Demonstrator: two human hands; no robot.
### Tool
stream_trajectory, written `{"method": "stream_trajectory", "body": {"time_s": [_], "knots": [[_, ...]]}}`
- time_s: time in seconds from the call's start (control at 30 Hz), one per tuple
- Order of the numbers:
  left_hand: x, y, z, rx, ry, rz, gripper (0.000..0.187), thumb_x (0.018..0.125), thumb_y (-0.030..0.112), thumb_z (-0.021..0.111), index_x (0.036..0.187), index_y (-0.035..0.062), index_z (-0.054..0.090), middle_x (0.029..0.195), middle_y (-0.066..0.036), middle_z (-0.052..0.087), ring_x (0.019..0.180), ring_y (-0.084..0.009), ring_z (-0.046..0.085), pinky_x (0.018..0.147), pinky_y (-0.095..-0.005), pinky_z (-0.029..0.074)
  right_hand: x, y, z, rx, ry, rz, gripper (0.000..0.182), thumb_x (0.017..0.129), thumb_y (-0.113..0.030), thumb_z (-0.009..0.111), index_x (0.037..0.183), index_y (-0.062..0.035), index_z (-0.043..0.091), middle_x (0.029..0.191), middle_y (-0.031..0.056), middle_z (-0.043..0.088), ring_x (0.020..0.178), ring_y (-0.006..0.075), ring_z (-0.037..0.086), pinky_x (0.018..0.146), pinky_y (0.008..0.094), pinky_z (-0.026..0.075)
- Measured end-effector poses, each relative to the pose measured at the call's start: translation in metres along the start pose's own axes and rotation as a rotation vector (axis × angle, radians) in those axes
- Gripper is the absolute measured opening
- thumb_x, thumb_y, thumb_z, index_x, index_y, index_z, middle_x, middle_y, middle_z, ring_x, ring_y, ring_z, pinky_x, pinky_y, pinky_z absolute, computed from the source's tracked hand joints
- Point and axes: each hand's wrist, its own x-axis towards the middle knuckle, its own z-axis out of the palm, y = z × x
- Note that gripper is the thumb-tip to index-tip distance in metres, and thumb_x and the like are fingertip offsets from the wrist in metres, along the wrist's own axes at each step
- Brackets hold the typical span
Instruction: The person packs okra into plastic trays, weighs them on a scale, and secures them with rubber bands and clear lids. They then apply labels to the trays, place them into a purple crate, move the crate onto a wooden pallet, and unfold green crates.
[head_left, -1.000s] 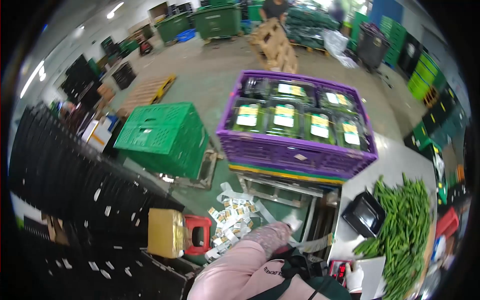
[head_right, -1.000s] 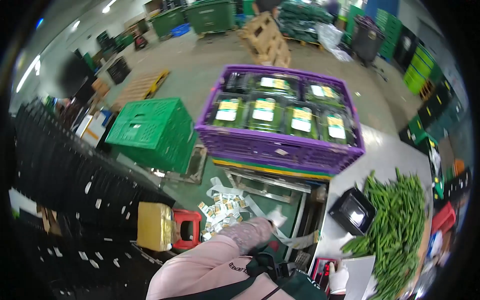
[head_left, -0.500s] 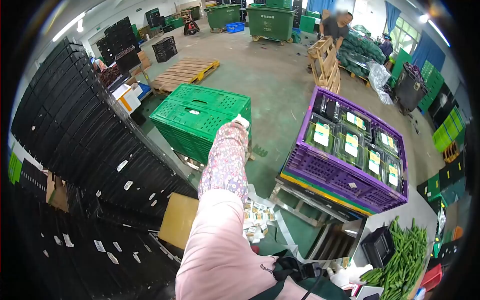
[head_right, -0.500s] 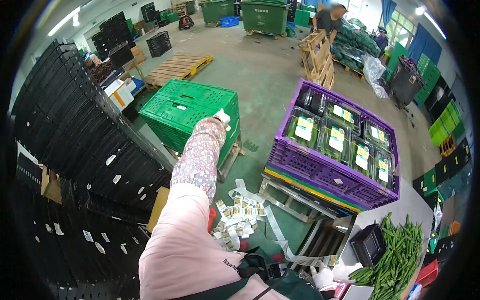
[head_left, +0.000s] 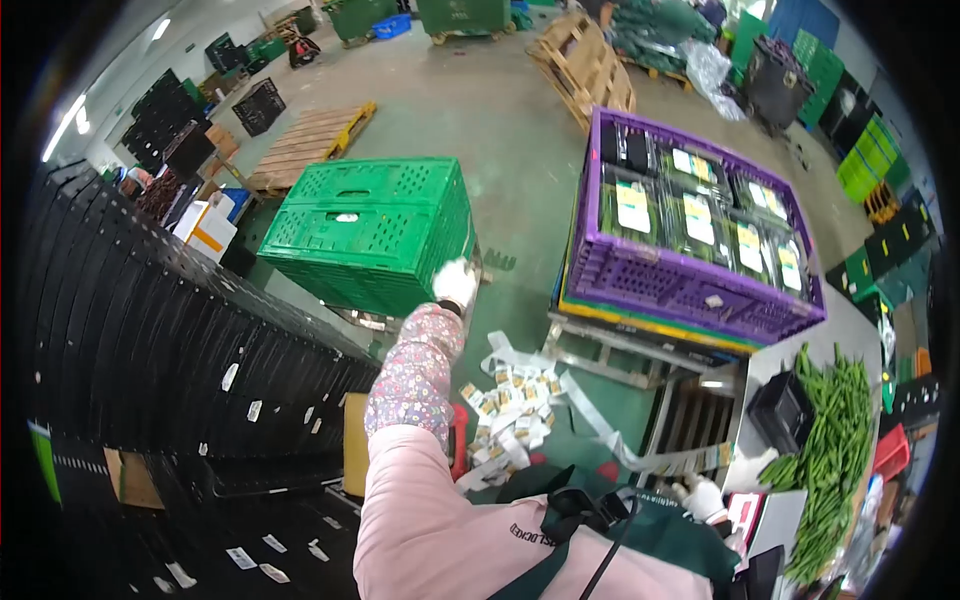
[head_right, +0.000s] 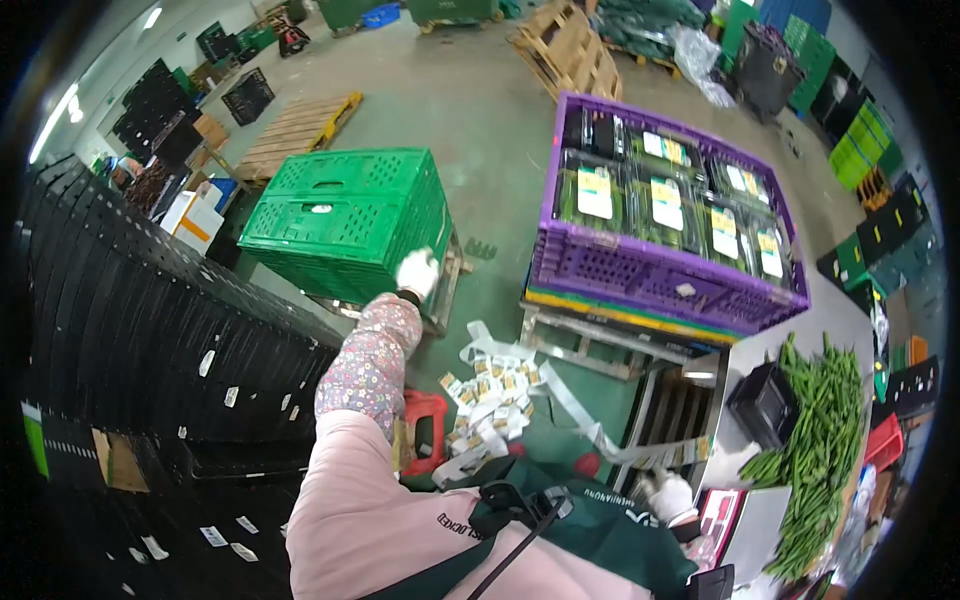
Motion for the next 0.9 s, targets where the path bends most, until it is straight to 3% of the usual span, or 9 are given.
{"method": "stream_trajectory", "body": {"time_s": [0.07, 0.13, 0.2, 0.23, 0.33, 0.53, 0.7, 0.8, 0.9], "knots": [[0.001, -0.026, -0.023, 0.167, 0.275, 0.095, 0.039, 0.088, 0.032, 0.059, 0.118, 0.0062, 0.061, 0.111, -0.011, 0.064, 0.108, -0.0285, 0.060, 0.088, -0.0441, 0.048, -0.004, -0.006, -0.007, 0.034, 0.046, 0.008, 0.043, 0.088, -0.039, 0.064, 0.112, -0.0027, 0.062, 0.092, 0.0225, 0.068, 0.086, 0.0391, 0.065, 0.077, 0.0481, 0.052], [0.011, -0.059, -0.039, 0.337, 0.240, 0.000, 0.049, 0.088, 0.038, 0.059, 0.127, 0.0097, 0.058, 0.128, -0.013, 0.057, 0.125, -0.0319, 0.049, 0.099, -0.0491, 0.041, -0.002, -0.005, -0.008, 0.011, 0.028, 0.052, 0.045, 0.087, -0.036, 0.066, 0.114, -0.0005, 0.062, 0.095, 0.0225, 0.068, 0.089, 0.0386, 0.065, 0.079, 0.0469, 0.052], [0.012, -0.104, -0.033, 0.394, 0.160, -0.051, 0.059, 0.088, 0.046, 0.058, 0.135, 0.0109, 0.052, 0.142, -0.014, 0.048, 0.134, -0.0333, 0.040, 0.105, -0.0540, 0.034, -0.001, -0.004, -0.005, -0.033, 0.024, 0.049, 0.049, 0.086, -0.034, 0.067, 0.119, 0.0014, 0.060, 0.098, 0.0225, 0.067, 0.093, 0.0379, 0.064, 0.081, 0.0455, 0.052], [0.014, -0.124, -0.032, 0.348, -0.097, -0.081, 0.071, 0.088, 0.054, 0.056, 0.143, 0.0116, 0.043, 0.149, -0.013, 0.041, 0.136, -0.0334, 0.039, 0.107, -0.0547, 0.033, -0.001, -0.006, -0.003, -0.034, 0.026, 0.031, 0.049, 0.086, -0.034, 0.067, 0.119, 0.0013, 0.060, 0.099, 0.0226, 0.067, 0.094, 0.0376, 0.064, 0.082, 0.0454, 0.052], [-0.013, -0.131, -0.040, 0.107, -0.192, -0.099, 0.083, 0.087, 0.062, 0.054, 0.150, 0.0122, 0.033, 0.154, -0.012, 0.034, 0.129, -0.0333, 0.047, 0.107, -0.0561, 0.033, -0.005, -0.008, 0.010, -0.027, 0.005, -0.013, 0.050, 0.086, -0.036, 0.067, 0.119, 0.0007, 0.060, 0.098, 0.0224, 0.067, 0.093, 0.0375, 0.065, 0.081, 0.0455, 0.052], [0.001, -0.071, -0.043, 0.504, -0.056, -0.199, 0.087, 0.081, 0.071, 0.054, 0.131, 0.0008, 0.052, 0.133, -0.020, 0.053, 0.123, -0.0338, 0.051, 0.112, -0.0565, 0.023, 0.003, -0.014, 0.035, -0.022, -0.134, -0.138, 0.048, 0.086, -0.039, 0.066, 0.118, -0.0030, 0.062, 0.090, 0.0211, 0.068, 0.085, 0.0377, 0.066, 0.074, 0.0467, 0.054], [0.001, -0.070, -0.038, 0.565, 0.063, -0.210, 0.067, 0.083, 0.064, 0.059, 0.116, 0.0063, 0.056, 0.114, -0.014, 0.059, 0.111, -0.0336, 0.057, 0.111, -0.0615, 0.023, 0.024, -0.013, 0.031, -0.054, -0.217, -0.183, 0.045, 0.087, -0.039, 0.065, 0.114, -0.0038, 0.062, 0.087, 0.0203, 0.068, 0.084, 0.0384, 0.066, 0.072, 0.0477, 0.054], [0.000, -0.078, -0.061, 0.641, 0.009, -0.226, 0.064, 0.083, 0.060, 0.061, 0.122, 0.0086, 0.055, 0.114, -0.011, 0.059, 0.108, -0.0328, 0.058, 0.109, -0.0653, 0.023, 0.052, -0.005, 0.028, 0.004, -0.202, -0.274, 0.043, 0.088, -0.040, 0.064, 0.114, -0.0052, 0.062, 0.089, 0.0213, 0.068, 0.083, 0.0396, 0.066, 0.072, 0.0486, 0.053], [-0.002, -0.086, -0.059, 0.648, 0.018, -0.167, 0.064, 0.084, 0.058, 0.061, 0.123, 0.0089, 0.055, 0.116, -0.010, 0.059, 0.112, -0.0324, 0.055, 0.108, -0.0650, 0.023, 0.078, -0.004, 0.020, -0.147, -0.288, -0.125, 0.039, 0.088, -0.034, 0.064, 0.114, -0.0053, 0.062, 0.089, 0.0228, 0.068, 0.081, 0.0398, 0.066, 0.071, 0.0491, 0.053]]}}
